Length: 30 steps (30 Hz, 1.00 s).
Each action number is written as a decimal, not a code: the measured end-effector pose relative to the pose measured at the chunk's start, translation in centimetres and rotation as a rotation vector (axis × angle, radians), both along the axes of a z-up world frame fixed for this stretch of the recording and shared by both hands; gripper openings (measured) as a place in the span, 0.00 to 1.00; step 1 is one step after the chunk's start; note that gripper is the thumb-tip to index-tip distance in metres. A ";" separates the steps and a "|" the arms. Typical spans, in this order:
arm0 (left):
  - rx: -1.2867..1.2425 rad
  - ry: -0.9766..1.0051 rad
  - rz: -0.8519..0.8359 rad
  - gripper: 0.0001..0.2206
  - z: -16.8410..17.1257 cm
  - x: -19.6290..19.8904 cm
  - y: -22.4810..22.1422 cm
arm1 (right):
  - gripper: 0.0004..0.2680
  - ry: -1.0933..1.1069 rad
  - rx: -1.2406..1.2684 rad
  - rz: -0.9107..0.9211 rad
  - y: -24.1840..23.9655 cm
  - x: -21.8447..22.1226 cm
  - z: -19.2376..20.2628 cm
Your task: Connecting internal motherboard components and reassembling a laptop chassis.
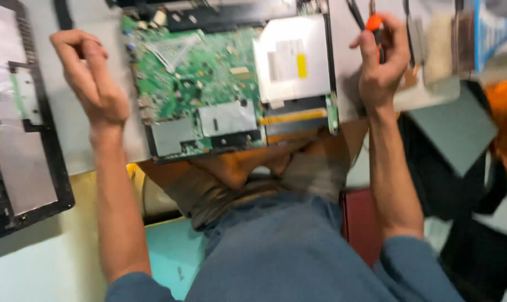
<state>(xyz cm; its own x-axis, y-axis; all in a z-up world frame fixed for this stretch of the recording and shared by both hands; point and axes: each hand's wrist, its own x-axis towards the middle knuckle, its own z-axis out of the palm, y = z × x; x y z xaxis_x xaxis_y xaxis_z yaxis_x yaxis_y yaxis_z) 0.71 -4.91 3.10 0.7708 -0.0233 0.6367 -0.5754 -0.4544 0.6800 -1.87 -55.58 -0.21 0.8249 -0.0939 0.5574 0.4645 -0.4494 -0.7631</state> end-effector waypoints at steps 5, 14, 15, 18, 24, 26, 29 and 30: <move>0.205 0.151 -0.131 0.04 3.4 -2.3 -8.5 | 0.15 0.243 0.096 0.212 -1.6 -2.5 1.6; 0.264 0.221 -0.247 0.06 4.2 -3.4 -15.7 | 0.13 0.277 -0.150 0.285 0.0 -6.4 6.4; 0.267 0.213 -0.233 0.06 3.8 -3.9 -16.9 | 0.13 0.266 -0.150 0.298 0.6 -6.6 6.7; 0.257 0.254 -0.249 0.05 3.0 -5.1 -19.5 | 0.14 0.338 -0.075 0.368 2.1 -6.8 7.2; 0.301 0.218 -0.127 0.10 1.7 -3.1 -15.3 | 0.13 0.344 -0.082 0.305 2.1 -4.9 5.7; 0.260 0.163 0.048 0.08 2.2 -1.5 -10.6 | 0.17 0.451 0.018 0.197 1.4 -4.8 4.1; 0.376 0.038 0.297 0.02 3.1 1.2 -2.6 | 0.16 0.511 0.200 0.192 1.4 -4.2 3.6; 0.378 0.038 0.320 0.02 2.0 2.4 -0.9 | 0.16 0.510 0.197 0.215 0.8 -3.7 3.1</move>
